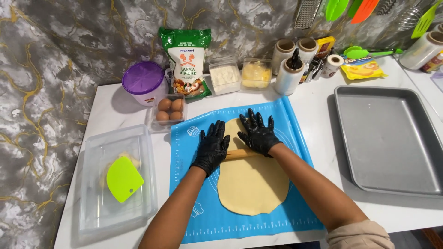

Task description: Rolling out dough on a silicone mat and cutting it into pieces using a rolling pin and a plastic scraper.

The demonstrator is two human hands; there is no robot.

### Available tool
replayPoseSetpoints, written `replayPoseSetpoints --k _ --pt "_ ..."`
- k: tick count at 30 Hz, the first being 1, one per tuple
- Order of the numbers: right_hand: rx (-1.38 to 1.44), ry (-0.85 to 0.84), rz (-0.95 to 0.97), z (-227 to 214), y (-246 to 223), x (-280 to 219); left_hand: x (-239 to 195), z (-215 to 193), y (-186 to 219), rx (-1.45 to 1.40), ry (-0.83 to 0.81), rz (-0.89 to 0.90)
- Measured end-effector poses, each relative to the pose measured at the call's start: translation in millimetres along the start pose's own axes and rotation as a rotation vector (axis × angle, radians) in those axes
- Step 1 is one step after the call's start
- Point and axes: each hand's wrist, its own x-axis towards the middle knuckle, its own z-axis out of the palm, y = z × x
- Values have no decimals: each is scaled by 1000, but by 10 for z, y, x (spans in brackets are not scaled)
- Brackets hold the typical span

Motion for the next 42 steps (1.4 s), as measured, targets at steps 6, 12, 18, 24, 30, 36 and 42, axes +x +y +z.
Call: replayPoseSetpoints --k 6,12,18,24,30,36,42 --pt "227 229 -44 -224 -180 -862 -295 73 17 -37 -134 44" --pt "-86 528 -257 149 -181 -1160 -727 -166 415 138 237 209" --pt "-164 443 -239 152 -174 -1028 -946 42 521 154 376 354" --pt "-117 407 -87 106 10 -308 -1039 -70 592 34 536 298" --pt "-78 563 -32 72 211 268 -987 -49 524 -126 435 179" --pt "-135 919 -306 -82 -149 25 -927 33 321 -513 523 222" --pt "-83 674 -377 144 -519 -118 -881 210 145 -650 634 114"
